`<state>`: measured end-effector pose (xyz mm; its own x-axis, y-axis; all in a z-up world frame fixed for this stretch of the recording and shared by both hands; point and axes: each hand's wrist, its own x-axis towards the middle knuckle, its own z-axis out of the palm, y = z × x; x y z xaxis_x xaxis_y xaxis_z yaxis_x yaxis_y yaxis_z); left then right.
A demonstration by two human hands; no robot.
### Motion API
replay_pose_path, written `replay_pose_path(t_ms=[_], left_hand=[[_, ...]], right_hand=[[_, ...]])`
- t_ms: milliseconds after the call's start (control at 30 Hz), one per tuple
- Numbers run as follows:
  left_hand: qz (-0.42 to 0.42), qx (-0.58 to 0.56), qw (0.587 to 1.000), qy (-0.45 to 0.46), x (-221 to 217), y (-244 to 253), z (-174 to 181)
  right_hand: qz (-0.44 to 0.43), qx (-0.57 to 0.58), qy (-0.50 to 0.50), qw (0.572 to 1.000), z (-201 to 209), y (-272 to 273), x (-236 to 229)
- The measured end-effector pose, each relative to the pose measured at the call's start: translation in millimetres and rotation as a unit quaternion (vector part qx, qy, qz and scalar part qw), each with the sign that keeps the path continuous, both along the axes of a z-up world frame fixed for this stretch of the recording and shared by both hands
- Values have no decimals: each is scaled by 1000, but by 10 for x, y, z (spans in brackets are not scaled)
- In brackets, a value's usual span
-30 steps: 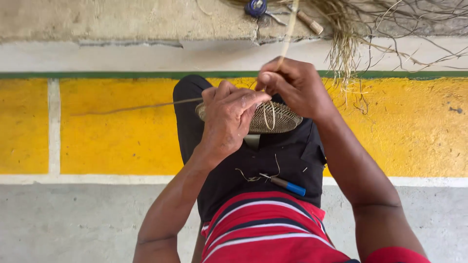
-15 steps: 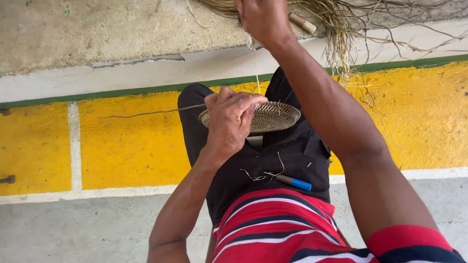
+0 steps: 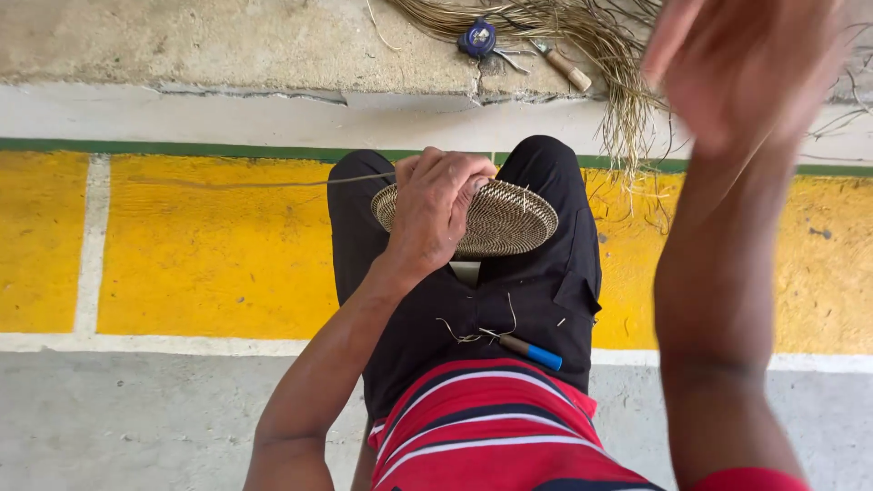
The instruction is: Weaving a circular base or brim of a basket using thin fiber strips and an awl.
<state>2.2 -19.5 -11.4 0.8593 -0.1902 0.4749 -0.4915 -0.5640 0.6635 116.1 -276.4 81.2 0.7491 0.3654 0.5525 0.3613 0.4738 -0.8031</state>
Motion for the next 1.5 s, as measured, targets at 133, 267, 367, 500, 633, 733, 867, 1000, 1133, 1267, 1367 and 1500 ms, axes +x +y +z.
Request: replay_pose_path(t_ms=[133, 267, 367, 500, 633, 733, 867, 1000, 1133, 1267, 1367, 1500], left_hand=[[23, 1, 999, -31, -7, 1, -29], [-2, -25, 999, -38, -20, 32, 76], [-20, -28, 998, -48, -39, -8, 79], [19, -10, 999, -32, -28, -30, 71], [36, -26, 999, -16, -11, -37, 27], [23, -43, 999, -6, 15, -46, 45], [9, -69, 997, -23, 31, 42, 99], [-16, -39, 999, -4, 17, 152, 48], [-24, -29, 999, 13, 31, 175, 39], [-15, -29, 999, 3, 8, 161, 69], [7, 13, 1000, -10, 20, 140, 89], [14, 18, 1000, -17, 8, 135, 77]], right_hand=[[20, -73, 184, 980, -341, 280, -822], [0, -225, 267, 937, -644, 449, -1120], [-51, -339, 268, 901, -639, 522, -1228], [-33, -321, 235, 917, -397, 277, -1371], [83, 47, 153, 984, -299, -275, -1457], [-112, -40, 76, 990, -107, 175, -1460], [-159, -174, 6, 972, -530, 476, -1289], [-238, -252, -73, 935, -767, 565, -1239], [-296, -324, -110, 892, -761, 586, -1220], [-291, -317, -120, 895, -748, 585, -1189], [-300, -316, -116, 892, -764, 592, -1175], [-321, -367, -180, 854, -782, 610, -1145]])
